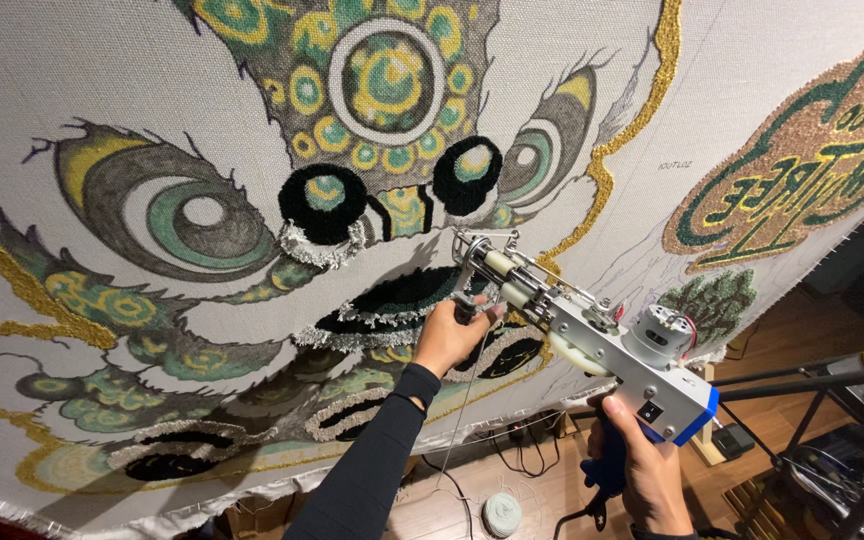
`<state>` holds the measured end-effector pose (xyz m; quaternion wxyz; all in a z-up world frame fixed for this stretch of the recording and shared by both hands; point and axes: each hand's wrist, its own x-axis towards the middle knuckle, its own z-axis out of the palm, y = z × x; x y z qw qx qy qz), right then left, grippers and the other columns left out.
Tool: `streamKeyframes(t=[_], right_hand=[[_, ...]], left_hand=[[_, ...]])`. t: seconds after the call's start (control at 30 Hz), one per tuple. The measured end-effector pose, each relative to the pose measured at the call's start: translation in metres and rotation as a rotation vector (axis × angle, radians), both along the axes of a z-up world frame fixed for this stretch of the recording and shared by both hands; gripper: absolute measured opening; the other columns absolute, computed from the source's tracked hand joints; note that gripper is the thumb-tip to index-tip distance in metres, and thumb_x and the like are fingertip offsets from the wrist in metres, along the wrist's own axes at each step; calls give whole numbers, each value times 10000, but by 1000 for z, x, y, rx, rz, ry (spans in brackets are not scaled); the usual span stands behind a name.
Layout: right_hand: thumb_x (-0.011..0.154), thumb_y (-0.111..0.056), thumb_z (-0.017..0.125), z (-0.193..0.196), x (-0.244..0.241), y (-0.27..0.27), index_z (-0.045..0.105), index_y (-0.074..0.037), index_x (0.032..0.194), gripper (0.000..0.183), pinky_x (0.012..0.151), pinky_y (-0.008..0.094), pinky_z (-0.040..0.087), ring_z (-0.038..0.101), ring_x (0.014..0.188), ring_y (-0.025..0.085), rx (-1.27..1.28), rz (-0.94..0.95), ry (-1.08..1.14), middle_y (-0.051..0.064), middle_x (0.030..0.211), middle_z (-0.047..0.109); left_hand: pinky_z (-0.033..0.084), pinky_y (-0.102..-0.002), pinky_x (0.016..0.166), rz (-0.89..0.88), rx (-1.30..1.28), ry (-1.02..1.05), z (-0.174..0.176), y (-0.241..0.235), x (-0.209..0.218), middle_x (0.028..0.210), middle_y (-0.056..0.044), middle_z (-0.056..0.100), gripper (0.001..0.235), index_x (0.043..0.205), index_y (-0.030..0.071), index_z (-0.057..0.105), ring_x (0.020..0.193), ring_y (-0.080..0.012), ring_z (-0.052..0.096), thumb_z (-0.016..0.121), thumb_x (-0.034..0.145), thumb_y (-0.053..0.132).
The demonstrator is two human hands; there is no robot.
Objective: The person uses a handheld electric tufting gun to apply yarn tufts to a large canvas stretched on a frame. They guide the tool along the contours of a pre-drawn design, filling in black and white areas of a stylized face. The person occasionally pauses to adjust the yarn or smooth the tufted surface with their hand.
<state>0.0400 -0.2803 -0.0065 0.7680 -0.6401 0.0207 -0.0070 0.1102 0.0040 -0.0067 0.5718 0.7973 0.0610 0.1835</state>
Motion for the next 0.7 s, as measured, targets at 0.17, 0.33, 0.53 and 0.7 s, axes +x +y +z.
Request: streamKeyframes(t=[0.17,0.33,0.53,0.7], right_hand=[[856,-302,743,5,-2,4,697,22,950,340,484,357,447,547,507,207,-20,-18,30,96,605,573],[857,-305,747,6,-2,6,687,14,942,336,492,358,469,558,515,203,4,-4,25,91,620,580],[860,-313,743,5,1,7,693,6,934,331,488,350,465,563,519,200,-17,1,12,95,626,589],[866,-314,742,4,2,9,674,-2,906,322,474,348,455,555,508,197,-23,6,-9,94,614,585]], left_hand=[[506,-265,646,-12,3,6,3,3,0,725,-9,709,578,1132,71,766,628,-94,622,809,783,529],[488,-262,613,-13,-20,10,2,4,2,715,14,686,534,1109,73,772,606,-78,587,813,794,502],[462,-264,572,-13,-16,-6,3,6,3,662,34,649,505,1093,74,780,568,-70,557,809,804,487],[459,-258,563,-3,-10,33,5,8,3,629,38,649,500,1115,96,772,546,-71,571,800,803,486]])
